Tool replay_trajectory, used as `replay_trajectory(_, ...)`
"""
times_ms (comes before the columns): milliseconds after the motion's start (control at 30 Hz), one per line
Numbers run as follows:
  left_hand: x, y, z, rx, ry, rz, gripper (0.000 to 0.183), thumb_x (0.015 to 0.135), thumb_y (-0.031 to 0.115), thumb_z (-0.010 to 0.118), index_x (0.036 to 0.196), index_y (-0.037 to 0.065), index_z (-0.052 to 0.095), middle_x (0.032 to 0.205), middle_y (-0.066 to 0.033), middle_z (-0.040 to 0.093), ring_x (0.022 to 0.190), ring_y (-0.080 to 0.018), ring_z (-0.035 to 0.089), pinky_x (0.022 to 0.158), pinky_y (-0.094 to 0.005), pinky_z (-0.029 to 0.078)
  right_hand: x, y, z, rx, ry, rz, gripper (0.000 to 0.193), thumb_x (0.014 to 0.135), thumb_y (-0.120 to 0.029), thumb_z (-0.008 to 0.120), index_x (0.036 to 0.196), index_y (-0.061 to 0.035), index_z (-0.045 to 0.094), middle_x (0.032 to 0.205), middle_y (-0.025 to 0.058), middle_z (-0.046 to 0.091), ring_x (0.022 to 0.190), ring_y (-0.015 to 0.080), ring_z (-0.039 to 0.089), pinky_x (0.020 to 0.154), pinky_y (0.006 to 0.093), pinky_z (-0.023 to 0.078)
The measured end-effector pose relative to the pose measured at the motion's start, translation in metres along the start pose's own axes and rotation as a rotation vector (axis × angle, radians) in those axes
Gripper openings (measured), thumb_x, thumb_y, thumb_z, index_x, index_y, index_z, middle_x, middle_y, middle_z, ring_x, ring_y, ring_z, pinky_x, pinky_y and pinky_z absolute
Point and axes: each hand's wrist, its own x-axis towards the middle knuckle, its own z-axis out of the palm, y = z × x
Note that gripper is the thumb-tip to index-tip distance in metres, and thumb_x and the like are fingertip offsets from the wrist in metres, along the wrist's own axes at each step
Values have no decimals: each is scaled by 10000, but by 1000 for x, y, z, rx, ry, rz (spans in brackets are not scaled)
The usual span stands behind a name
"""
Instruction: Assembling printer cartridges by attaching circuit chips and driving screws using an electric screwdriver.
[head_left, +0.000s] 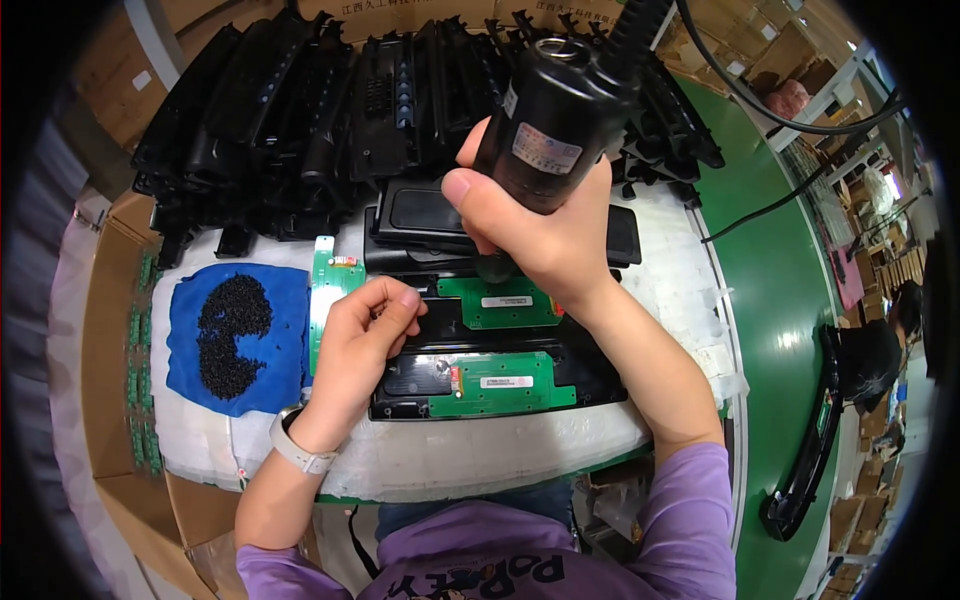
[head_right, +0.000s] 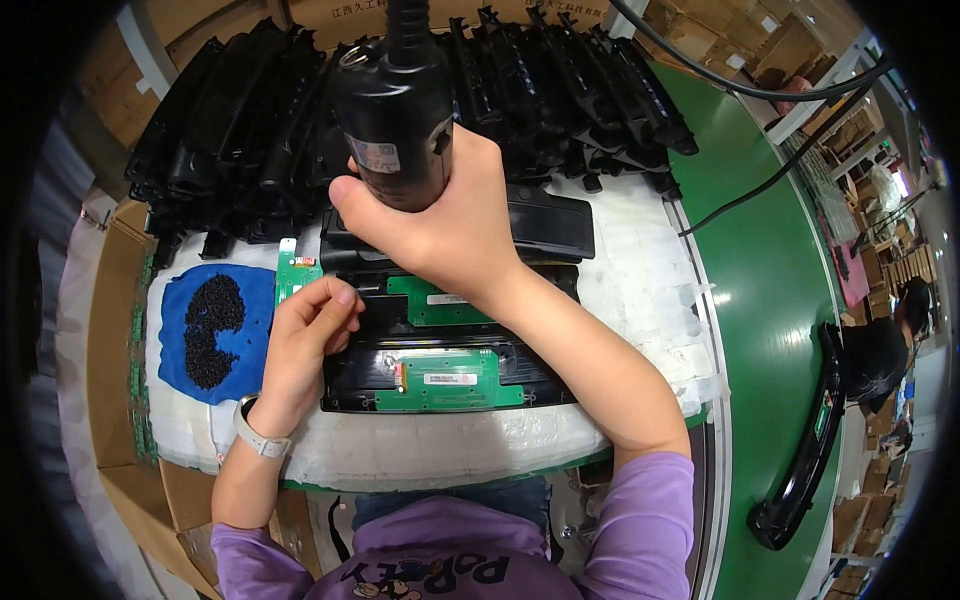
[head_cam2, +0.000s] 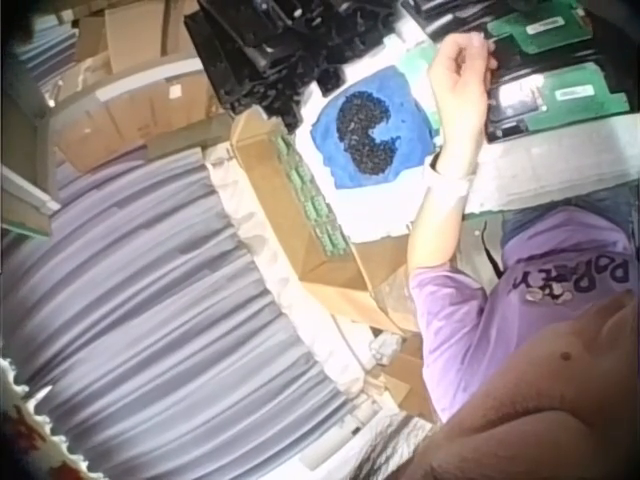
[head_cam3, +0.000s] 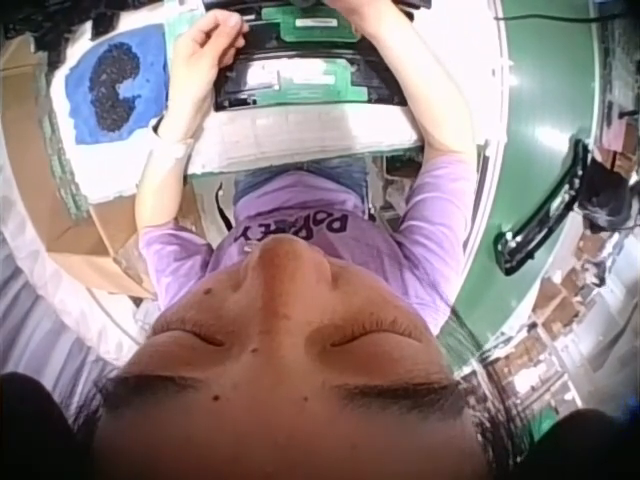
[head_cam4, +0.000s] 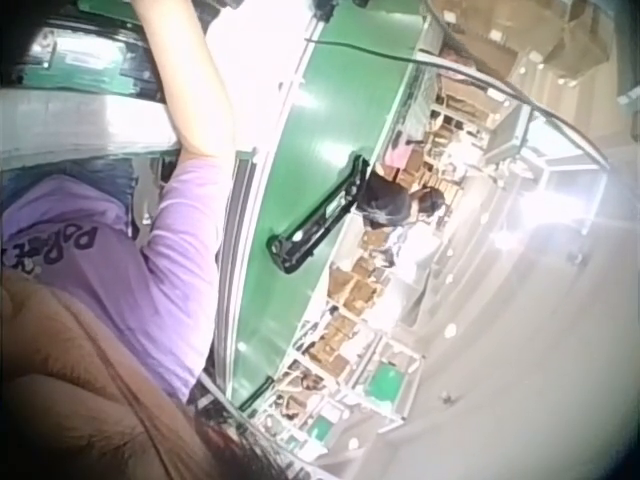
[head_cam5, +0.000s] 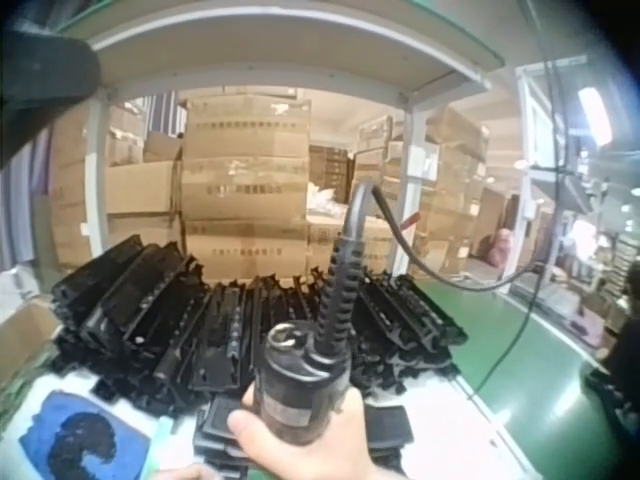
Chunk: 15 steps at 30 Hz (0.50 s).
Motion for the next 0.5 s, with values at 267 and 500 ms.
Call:
replay_trajectory(267, 2, -1, -4, 21, -34, -33, 125, 896, 135, 599, 902, 14, 631, 701, 16, 575, 548, -6, 399, 488, -162, 288, 8, 5, 2, -46, -44, 12, 160, 774, -85, 657, 663, -16, 564, 518, -1, 530, 427, 57, 488, 409, 194, 363)
replay_trajectory(500, 4, -2, 0, 78, -37, -14, 173, 904, 167, 596, 868, 0, 623, 715, -14, 576, 535, -27, 391, 480, -170, 287, 8, 1, -6, -36, -70, 126, 160, 696, -99, 702, 733, -17, 569, 605, -5, 564, 561, 50, 511, 516, 216, 404)
